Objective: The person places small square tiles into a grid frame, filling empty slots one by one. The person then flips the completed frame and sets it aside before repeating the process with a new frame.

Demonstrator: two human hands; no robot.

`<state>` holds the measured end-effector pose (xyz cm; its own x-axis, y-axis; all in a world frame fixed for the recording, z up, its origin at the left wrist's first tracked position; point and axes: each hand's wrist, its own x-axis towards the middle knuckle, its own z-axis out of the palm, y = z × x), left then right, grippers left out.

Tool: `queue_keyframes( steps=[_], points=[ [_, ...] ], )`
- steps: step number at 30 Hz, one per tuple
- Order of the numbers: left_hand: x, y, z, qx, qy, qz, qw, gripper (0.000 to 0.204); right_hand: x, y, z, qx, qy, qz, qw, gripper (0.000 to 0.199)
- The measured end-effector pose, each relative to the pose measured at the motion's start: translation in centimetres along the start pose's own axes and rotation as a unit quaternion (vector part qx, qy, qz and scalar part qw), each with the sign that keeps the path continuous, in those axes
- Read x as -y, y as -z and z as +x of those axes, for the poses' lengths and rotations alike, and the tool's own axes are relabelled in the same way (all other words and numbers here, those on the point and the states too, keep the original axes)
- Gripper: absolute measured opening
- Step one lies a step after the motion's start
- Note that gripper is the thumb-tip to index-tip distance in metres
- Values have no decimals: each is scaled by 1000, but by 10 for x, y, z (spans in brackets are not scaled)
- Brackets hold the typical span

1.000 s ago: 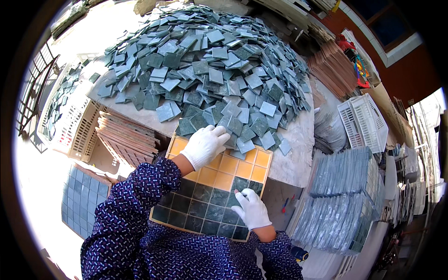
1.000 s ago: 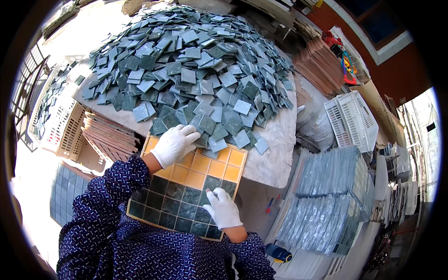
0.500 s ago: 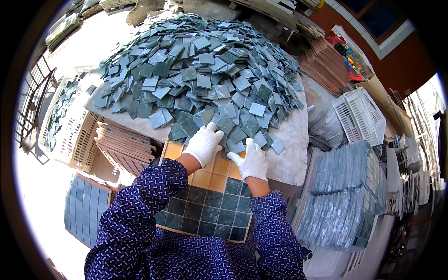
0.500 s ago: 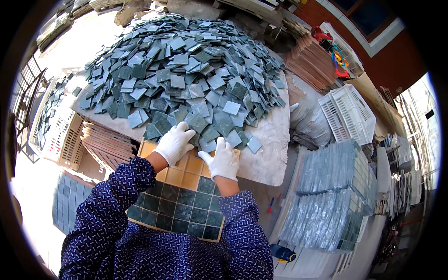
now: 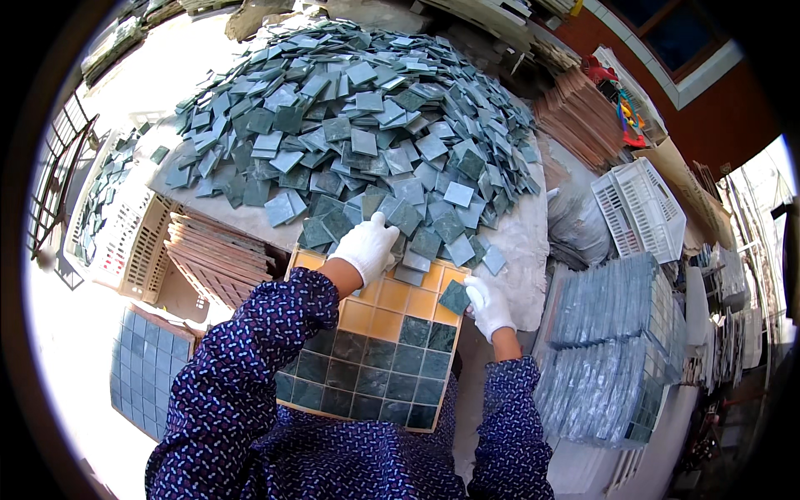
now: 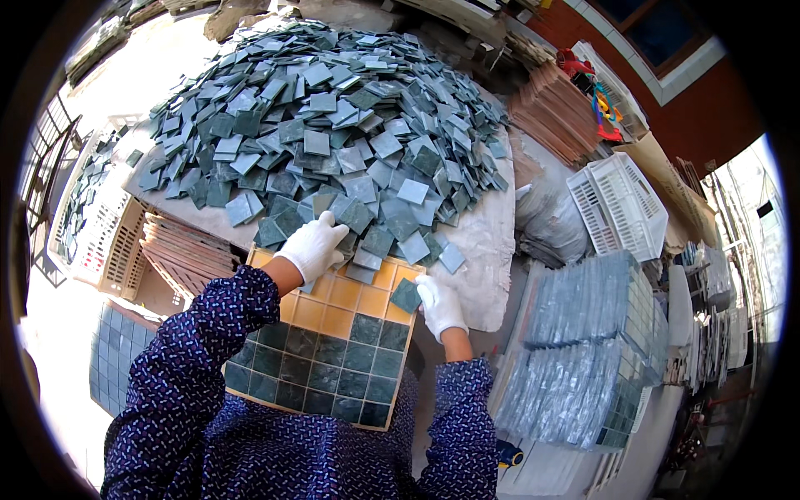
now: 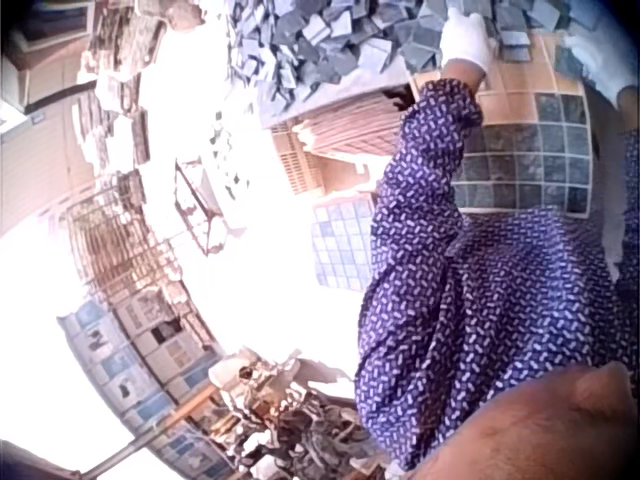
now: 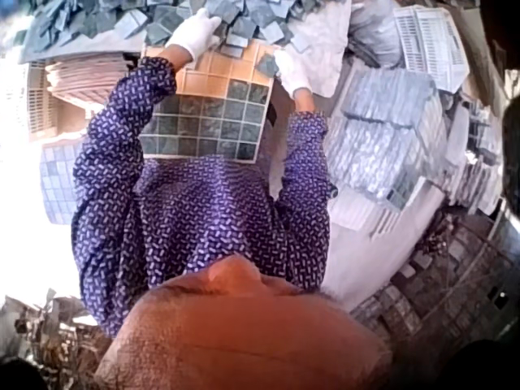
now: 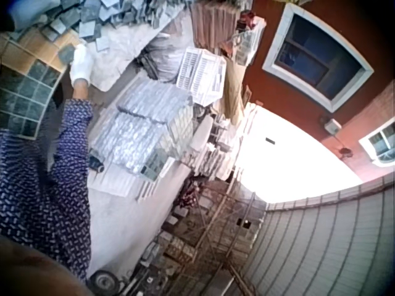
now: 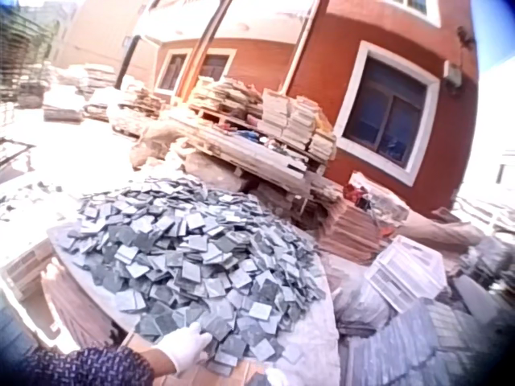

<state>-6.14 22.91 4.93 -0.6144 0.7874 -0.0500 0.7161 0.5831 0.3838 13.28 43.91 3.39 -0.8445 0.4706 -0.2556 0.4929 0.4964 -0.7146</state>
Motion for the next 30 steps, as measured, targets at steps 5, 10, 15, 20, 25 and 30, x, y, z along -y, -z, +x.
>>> queue_keyframes(
  steps=[5,10,15,20,25,30],
  points=[
    [-3,3,12,17,-42,-5,999,46,-17,3,1,-87,229,-149,958,20],
    [3,18,20,47,-86,-17,995,39,6,-13,-19,-58,184,-252,949,19],
    [0,13,24,73,-54,-2,996,43,11,-31,-38,-72,143,-303,939,41],
    [2,0,31,102,-45,-2,994,45,24,-24,-44,-78,176,-302,934,54],
    [11,9,21,68,-63,-35,995,42,50,-52,10,-167,227,-217,935,53],
    [3,22,-23,-115,-134,-33,984,51,73,-42,50,-134,162,-243,947,46]
  ],
)
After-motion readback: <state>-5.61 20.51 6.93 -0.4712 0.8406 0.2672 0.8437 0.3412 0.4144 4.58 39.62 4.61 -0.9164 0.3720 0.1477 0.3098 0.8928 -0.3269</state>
